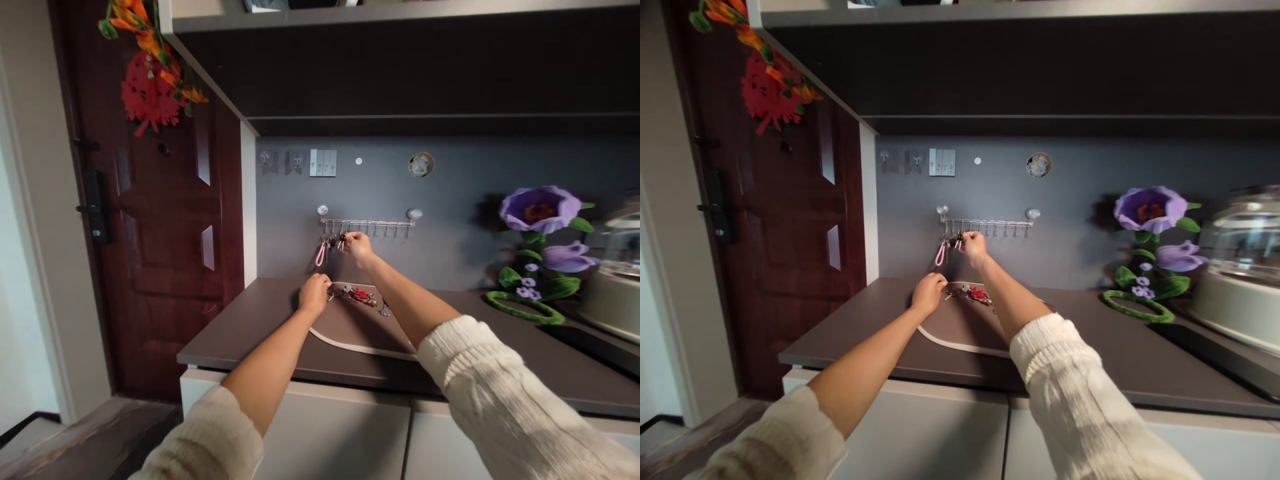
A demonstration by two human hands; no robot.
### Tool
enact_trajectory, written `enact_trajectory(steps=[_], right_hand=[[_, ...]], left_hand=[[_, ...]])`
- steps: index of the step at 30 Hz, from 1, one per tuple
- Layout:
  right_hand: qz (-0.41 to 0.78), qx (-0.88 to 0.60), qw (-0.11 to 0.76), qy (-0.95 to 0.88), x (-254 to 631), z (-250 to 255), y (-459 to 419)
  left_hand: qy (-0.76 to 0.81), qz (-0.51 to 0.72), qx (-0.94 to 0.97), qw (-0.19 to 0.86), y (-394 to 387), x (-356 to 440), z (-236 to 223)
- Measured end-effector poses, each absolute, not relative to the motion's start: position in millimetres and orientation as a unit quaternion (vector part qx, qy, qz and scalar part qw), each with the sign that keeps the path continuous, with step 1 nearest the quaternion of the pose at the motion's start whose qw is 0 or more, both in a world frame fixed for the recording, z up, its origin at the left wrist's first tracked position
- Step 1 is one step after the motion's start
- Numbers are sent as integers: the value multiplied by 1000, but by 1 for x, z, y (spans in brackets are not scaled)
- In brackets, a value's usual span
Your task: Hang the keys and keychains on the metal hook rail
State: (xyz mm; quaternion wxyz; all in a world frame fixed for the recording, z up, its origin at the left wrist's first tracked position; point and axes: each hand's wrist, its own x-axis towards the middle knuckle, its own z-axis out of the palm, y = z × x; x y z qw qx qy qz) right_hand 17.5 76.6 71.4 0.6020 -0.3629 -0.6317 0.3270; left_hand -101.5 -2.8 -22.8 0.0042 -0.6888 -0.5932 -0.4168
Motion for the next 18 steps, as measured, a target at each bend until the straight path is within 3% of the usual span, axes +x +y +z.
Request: enact_trajectory(steps=[3,18], right_hand=[[399,-368,629,-556,11,76,83],[428,-409,662,-459,0,69,98]], left_hand=[[-601,-410,-686,14,-1,-102,-23],[-620,-396,-677,16,1,-102,-22]])
